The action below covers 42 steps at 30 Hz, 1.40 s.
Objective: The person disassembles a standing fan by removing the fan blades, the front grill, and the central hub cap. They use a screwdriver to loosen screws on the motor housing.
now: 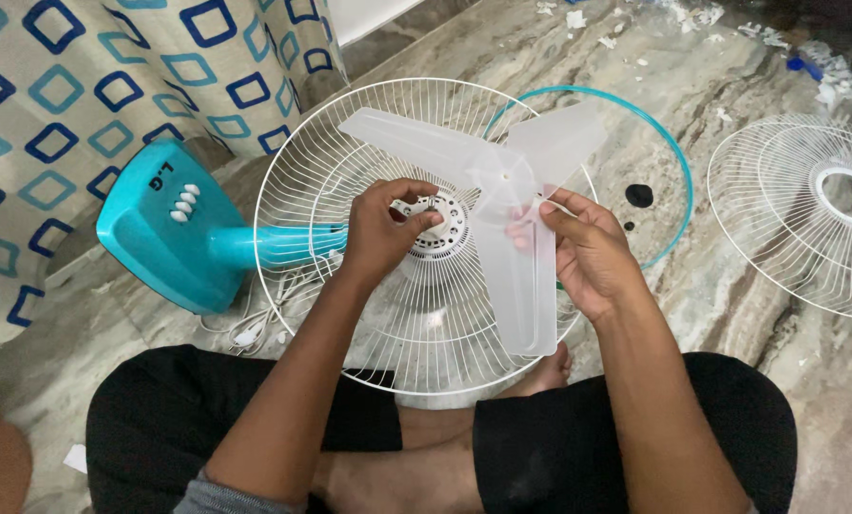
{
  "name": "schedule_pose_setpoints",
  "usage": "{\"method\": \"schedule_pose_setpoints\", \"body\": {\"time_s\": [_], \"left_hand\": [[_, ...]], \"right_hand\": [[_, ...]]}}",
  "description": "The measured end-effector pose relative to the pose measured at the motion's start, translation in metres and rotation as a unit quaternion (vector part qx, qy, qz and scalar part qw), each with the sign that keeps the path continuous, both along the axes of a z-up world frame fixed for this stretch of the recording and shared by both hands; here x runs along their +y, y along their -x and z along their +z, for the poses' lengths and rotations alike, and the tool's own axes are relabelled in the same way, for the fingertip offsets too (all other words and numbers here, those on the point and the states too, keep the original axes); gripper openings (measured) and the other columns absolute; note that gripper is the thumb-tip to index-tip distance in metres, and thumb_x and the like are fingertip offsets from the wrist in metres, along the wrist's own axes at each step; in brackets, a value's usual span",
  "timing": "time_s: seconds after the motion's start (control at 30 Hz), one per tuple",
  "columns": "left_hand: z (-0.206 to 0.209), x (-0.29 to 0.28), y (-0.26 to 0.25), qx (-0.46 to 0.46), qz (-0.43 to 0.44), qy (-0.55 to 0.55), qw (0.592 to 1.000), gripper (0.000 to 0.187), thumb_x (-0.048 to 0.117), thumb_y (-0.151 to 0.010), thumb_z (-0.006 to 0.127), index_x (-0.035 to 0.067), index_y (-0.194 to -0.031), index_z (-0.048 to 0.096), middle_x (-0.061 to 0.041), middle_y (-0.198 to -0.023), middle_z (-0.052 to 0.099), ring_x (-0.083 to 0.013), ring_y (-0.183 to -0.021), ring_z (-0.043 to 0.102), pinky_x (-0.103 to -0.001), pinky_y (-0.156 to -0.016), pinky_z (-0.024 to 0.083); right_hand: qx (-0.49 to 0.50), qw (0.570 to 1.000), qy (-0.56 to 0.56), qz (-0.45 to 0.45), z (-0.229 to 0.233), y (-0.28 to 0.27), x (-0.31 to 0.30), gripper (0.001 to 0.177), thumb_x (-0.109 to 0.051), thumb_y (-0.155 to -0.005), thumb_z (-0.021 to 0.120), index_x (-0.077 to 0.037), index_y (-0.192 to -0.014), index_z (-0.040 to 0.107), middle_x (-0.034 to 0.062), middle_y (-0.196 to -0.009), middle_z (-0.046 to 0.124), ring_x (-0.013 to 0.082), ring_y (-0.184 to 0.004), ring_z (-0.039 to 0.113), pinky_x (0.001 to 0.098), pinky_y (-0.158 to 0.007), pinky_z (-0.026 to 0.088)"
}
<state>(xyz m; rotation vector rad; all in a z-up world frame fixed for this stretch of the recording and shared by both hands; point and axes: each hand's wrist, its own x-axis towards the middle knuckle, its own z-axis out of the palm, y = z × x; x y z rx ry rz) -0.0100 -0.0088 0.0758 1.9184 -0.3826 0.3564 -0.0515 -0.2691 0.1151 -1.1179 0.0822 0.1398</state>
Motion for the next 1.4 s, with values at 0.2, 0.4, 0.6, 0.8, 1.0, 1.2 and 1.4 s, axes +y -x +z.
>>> {"method": "schedule_pose_setpoints", "body": {"time_s": [0.2,0.4,0.6,0.8,1.0,1.2,1.4], "left_hand": [[-0.003,-0.007,-0.005,0.092,0.000,0.022,0.996,0.017,0.009,-0.086,0.078,0.013,-0.102,0.081,-0.003,-0.091,0.080,-0.0108,-0.077,0.072,-0.029,-0.067,0.058],[0.019,-0.014,0.012,-0.194,0.091,-0.083,0.973,0.012,0.014,-0.084,0.084,0.007,-0.093,0.079,-0.007,-0.092,0.079,-0.0212,-0.086,0.068,-0.035,-0.077,0.053],[0.038,-0.057,0.031,-0.014,0.060,0.021,0.998,0.021,0.024,-0.093,0.079,0.005,-0.101,0.078,-0.006,-0.087,0.078,-0.0119,-0.068,0.072,-0.028,-0.065,0.057],[0.037,-0.093,0.018,0.123,-0.069,0.154,0.978,0.043,0.016,-0.087,0.079,-0.001,-0.125,0.068,-0.007,-0.095,0.075,-0.0089,-0.065,0.067,-0.024,-0.059,0.057],[0.031,-0.127,0.005,0.173,-0.105,0.254,0.946,0.042,0.007,-0.089,0.076,-0.004,-0.128,0.066,-0.010,-0.103,0.074,-0.0090,-0.073,0.070,-0.025,-0.065,0.062],[0.037,-0.169,-0.006,0.190,-0.119,0.282,0.933,0.040,0.004,-0.090,0.074,-0.003,-0.127,0.065,-0.010,-0.104,0.075,-0.0084,-0.071,0.070,-0.024,-0.065,0.062],[0.042,-0.223,-0.020,0.170,-0.158,0.279,0.932,0.037,0.001,-0.090,0.074,-0.001,-0.126,0.067,-0.009,-0.101,0.076,-0.0084,-0.068,0.068,-0.024,-0.062,0.060]], "right_hand": [[0.008,1.000,0.008,-0.001,-0.001,0.001,0.002,0.044,-0.004,-0.096,0.062,0.010,-0.136,0.050,0.0223,-0.111,0.073,0.0256,-0.094,0.075,0.0379,-0.087,0.063],[0.006,1.000,0.003,0.005,0.003,0.002,0.003,0.044,-0.004,-0.096,0.062,0.008,-0.136,0.051,0.0212,-0.111,0.073,0.0250,-0.093,0.075,0.0376,-0.086,0.062],[-0.013,1.000,-0.005,-0.014,0.009,0.005,-0.005,0.040,-0.005,-0.097,0.062,0.007,-0.134,0.053,0.0187,-0.114,0.072,0.0229,-0.096,0.074,0.0375,-0.088,0.062],[-0.046,0.995,-0.037,-0.076,0.016,0.007,-0.027,0.039,-0.006,-0.100,0.064,0.003,-0.136,0.052,0.0103,-0.121,0.066,0.0177,-0.109,0.070,0.0358,-0.097,0.061],[-0.064,0.994,-0.014,-0.086,0.020,0.009,-0.051,0.039,-0.017,-0.100,0.064,0.000,-0.134,0.057,0.0106,-0.121,0.070,0.0158,-0.105,0.071,0.0331,-0.093,0.062],[-0.019,0.984,0.163,-0.073,0.030,0.020,-0.092,0.036,-0.015,-0.100,0.064,0.001,-0.132,0.061,0.0070,-0.114,0.072,0.0145,-0.103,0.069,0.0311,-0.091,0.057],[0.037,0.973,0.214,-0.082,0.038,0.038,-0.144,0.039,-0.013,-0.095,0.064,-0.001,-0.132,0.063,0.0075,-0.115,0.072,0.0153,-0.099,0.069,0.0353,-0.087,0.057]]}}
